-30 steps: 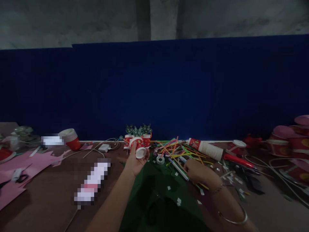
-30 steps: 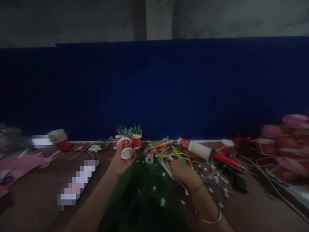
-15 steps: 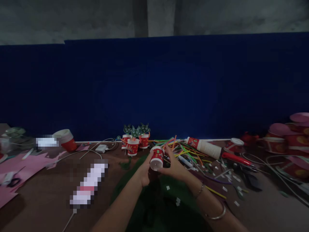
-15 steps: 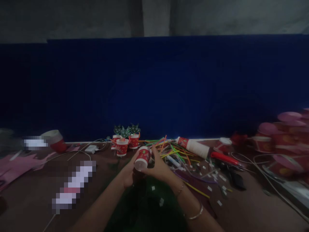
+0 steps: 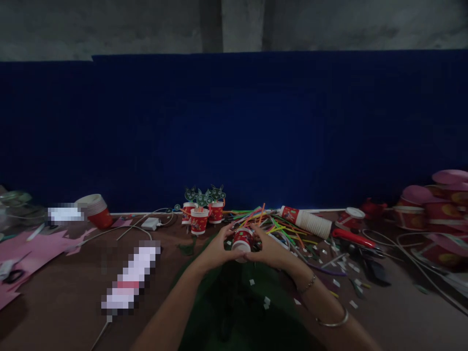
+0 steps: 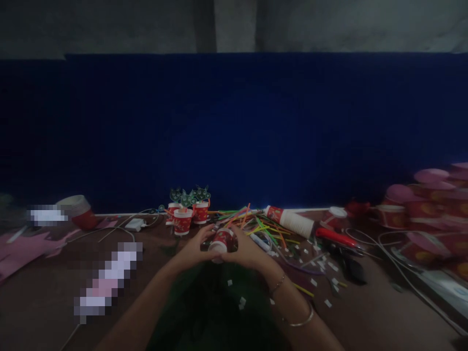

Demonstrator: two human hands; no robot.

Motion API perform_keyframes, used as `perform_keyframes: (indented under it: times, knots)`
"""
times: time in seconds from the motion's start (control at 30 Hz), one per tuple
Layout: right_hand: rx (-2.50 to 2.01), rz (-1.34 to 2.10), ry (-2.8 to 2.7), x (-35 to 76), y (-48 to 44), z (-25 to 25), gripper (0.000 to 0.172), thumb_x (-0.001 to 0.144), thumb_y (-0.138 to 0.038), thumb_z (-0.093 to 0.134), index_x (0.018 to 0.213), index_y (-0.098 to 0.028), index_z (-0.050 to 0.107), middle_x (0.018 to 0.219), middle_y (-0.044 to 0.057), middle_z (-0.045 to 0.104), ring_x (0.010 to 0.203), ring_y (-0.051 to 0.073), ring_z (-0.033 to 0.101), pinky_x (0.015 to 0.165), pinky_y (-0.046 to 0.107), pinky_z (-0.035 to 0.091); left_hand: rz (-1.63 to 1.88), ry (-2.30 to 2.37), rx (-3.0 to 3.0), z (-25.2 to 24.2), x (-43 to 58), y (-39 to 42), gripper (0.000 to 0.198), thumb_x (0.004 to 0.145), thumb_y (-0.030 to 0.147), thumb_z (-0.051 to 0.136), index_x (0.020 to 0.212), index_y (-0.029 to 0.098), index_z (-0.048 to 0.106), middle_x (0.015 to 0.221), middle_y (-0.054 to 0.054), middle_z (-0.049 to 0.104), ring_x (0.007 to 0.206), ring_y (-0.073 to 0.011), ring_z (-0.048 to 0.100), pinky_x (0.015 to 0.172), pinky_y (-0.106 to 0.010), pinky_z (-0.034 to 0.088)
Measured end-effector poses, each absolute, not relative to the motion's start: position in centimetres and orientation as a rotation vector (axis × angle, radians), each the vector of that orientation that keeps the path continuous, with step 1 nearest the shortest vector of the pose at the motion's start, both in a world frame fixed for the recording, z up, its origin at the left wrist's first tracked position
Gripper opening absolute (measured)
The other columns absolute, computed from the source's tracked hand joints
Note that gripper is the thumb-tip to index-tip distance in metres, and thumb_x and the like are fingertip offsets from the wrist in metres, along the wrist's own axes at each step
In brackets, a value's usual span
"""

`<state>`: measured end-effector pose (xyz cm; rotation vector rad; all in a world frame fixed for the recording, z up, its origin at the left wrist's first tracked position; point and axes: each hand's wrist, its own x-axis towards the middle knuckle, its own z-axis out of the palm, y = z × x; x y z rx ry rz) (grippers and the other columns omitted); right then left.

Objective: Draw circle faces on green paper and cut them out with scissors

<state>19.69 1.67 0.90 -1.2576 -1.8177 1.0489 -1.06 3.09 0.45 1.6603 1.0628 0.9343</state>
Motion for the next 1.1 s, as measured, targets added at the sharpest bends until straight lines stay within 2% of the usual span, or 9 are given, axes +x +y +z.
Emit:
perform_keyframes:
  times: [0.13, 0.23, 0.33, 0.5, 0.8, 1.1]
  knots:
    - [-1.223, 1.153, -1.815, 20.0, 1.6, 1.2, 0.089, 0.061, -0.03, 0.075, 0.138, -0.017, 0.031, 0.13, 0.013, 0.05, 0.112, 0.027, 0.052, 0.096, 0.041, 0.04, 0.784, 1.077, 1.713, 0.6, -1.3, 3.2, 0.092, 0.062, 0.041, 0.075, 0.139, 0.019, 0.03, 0.132, -0.019, 0.047, 0.122, -0.0321, 0.044, 0.099, -0.046, 0.036]
    - [-1.178, 1.252, -1.81, 20.1, 1.6, 1.4, 0.088, 0.062, -0.025, 0.074, 0.138, -0.019, 0.03, 0.122, 0.011, 0.056, 0.106, 0.026, 0.057, 0.091, 0.04, 0.045, 0.746, 1.063, 1.727, 0.7, -1.5, 3.3, 0.091, 0.063, 0.04, 0.074, 0.139, 0.02, 0.028, 0.133, -0.019, 0.046, 0.123, -0.0319, 0.042, 0.1, -0.046, 0.035]
    - [-1.126, 1.306, -1.788, 20.1, 1.7, 1.3, 0.086, 0.062, -0.022, 0.073, 0.137, -0.019, 0.031, 0.123, 0.011, 0.055, 0.105, 0.025, 0.057, 0.092, 0.04, 0.045, 0.722, 1.04, 1.718, 0.8, -1.4, 3.2, 0.091, 0.064, 0.037, 0.074, 0.14, 0.02, 0.026, 0.129, -0.018, 0.049, 0.122, -0.0307, 0.044, 0.099, -0.045, 0.035]
    - [-0.975, 1.422, -1.76, 20.1, 1.9, 1.0, 0.076, 0.062, -0.022, 0.073, 0.131, -0.02, 0.04, 0.123, 0.01, 0.056, 0.107, 0.025, 0.057, 0.093, 0.039, 0.044, 0.706, 1.019, 1.69, 0.8, -1.3, 3.1, 0.092, 0.063, 0.034, 0.073, 0.14, 0.019, 0.024, 0.126, -0.017, 0.051, 0.121, -0.03, 0.046, 0.099, -0.044, 0.035]
    - [-1.009, 1.452, -1.743, 20.2, 1.9, 0.8, 0.091, 0.06, -0.019, 0.074, 0.139, -0.018, 0.027, 0.124, 0.012, 0.055, 0.108, 0.025, 0.056, 0.094, 0.04, 0.043, 0.711, 1.01, 1.747, 0.4, -1.4, 3.4, 0.091, 0.063, 0.027, 0.072, 0.14, 0.019, 0.024, 0.121, -0.015, 0.054, 0.116, -0.0271, 0.05, 0.099, -0.042, 0.036]
    - [-0.985, 1.507, -1.707, 20.2, 1.8, 1.2, 0.09, 0.06, -0.018, 0.073, 0.138, -0.02, 0.029, 0.118, 0.009, 0.059, 0.108, 0.025, 0.056, 0.095, 0.04, 0.042, 0.68, 1.011, 1.671, 2.1, -0.9, 2.5, 0.093, 0.061, 0.027, 0.072, 0.139, 0.015, 0.023, 0.125, -0.017, 0.05, 0.119, -0.028, 0.047, 0.101, -0.043, 0.033]
